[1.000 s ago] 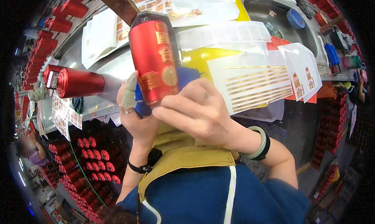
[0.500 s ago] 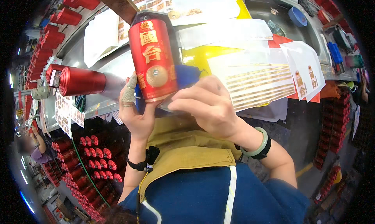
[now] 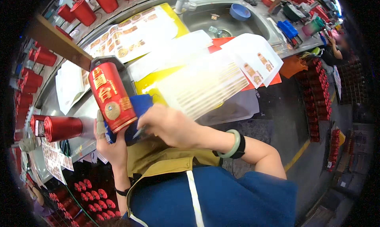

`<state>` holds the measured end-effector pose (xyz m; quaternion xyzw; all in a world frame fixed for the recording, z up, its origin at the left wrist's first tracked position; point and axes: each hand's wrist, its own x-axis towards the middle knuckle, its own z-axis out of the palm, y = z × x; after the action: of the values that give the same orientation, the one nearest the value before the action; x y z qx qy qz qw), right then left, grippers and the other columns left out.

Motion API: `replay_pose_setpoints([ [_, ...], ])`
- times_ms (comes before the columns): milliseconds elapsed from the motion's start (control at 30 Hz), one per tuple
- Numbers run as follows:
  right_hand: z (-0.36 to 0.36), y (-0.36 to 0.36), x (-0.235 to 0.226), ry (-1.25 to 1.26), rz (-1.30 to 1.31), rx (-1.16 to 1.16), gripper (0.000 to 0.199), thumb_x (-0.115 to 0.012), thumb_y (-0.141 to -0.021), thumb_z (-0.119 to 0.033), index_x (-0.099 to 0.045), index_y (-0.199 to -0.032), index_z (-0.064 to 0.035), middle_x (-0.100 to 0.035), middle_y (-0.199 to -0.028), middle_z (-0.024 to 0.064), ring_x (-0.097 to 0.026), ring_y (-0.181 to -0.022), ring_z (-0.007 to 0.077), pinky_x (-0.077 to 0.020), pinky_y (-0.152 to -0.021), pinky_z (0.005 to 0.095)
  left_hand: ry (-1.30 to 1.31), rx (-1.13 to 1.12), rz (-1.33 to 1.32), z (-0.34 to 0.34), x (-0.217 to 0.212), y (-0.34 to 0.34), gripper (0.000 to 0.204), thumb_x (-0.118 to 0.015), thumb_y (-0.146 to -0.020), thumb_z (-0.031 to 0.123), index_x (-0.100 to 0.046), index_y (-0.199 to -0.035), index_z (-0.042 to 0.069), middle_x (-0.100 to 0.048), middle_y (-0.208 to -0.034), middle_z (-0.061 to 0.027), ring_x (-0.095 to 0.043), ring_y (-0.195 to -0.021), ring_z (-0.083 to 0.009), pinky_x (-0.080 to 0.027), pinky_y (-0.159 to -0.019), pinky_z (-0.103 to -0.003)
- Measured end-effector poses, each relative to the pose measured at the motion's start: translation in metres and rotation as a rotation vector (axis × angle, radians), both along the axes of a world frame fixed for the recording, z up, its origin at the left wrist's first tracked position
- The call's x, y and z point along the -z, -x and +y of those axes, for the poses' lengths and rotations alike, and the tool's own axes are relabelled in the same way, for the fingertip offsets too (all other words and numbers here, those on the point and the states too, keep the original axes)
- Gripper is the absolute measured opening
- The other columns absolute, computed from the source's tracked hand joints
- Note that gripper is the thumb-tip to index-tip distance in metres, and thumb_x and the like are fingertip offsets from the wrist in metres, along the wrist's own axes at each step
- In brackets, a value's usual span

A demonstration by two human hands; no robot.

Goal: The recorder is applying labels and gold foil decorative stickers to red cylindrical containers at a production workstation.

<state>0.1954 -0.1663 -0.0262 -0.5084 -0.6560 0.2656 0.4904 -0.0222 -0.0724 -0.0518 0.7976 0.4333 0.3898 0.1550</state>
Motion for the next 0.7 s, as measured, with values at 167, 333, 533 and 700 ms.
replay_pose_setpoints([
  [167, -0.021, -0.057, -0.006, 0.089, -0.187, 0.240, 0.056, -0.077, -0.085, -0.010, -0.053, -0.135, -0.0055, -0.055, -0.115, 0.0145, -0.058, -0.102, 0.0240, -0.0474, -0.090, 0.0358, -0.183, 0.147, 0.075, -0.001, -0.021, -0.012, 0.081, -0.091, -0.075, 0.009, -0.054, -0.147, 0.002, -0.058, -0.149, -0.0155, -0.057, -0.134, -0.0379, -0.033, -0.120, -0.048],
  [333, -0.025, -0.109, -0.034, 0.319, -0.413, 0.501, 0.019, -0.080, -0.087, -0.014, -0.068, -0.098, -0.0035, -0.064, -0.095, 0.0147, -0.064, -0.089, 0.0355, -0.0510, -0.080, 0.0423, 0.424, 0.043, -0.271, 0.004, -0.016, -0.019, 0.098, -0.096, -0.069, 0.013, -0.047, -0.153, 0.001, -0.057, -0.146, -0.0205, -0.063, -0.125, -0.0316, -0.047, -0.108, -0.042],
  [533, 0.010, -0.150, -0.028, 0.205, -0.468, 0.386, 0.014, -0.070, -0.094, -0.012, -0.070, -0.104, -0.0023, -0.065, -0.101, 0.0155, -0.066, -0.095, 0.0356, -0.0520, -0.084, 0.0428, -0.020, 0.074, 0.036, 0.003, -0.025, -0.009, 0.095, -0.095, -0.069, 0.014, -0.049, -0.151, 0.000, -0.062, -0.143, -0.0166, -0.059, -0.130, -0.0330, -0.042, -0.114, -0.045],
  [700, 0.061, -0.178, 0.019, 0.364, -0.605, 0.278, 0.021, -0.069, -0.094, -0.014, -0.071, -0.113, -0.0053, -0.067, -0.111, 0.0164, -0.067, -0.104, 0.0371, -0.0533, -0.091, 0.0442, 0.077, 0.066, -0.045, 0.002, -0.027, -0.013, 0.093, -0.095, -0.071, 0.016, -0.050, -0.152, 0.004, -0.054, -0.153, -0.0157, -0.052, -0.137, -0.0355, -0.042, -0.113, -0.046],
])
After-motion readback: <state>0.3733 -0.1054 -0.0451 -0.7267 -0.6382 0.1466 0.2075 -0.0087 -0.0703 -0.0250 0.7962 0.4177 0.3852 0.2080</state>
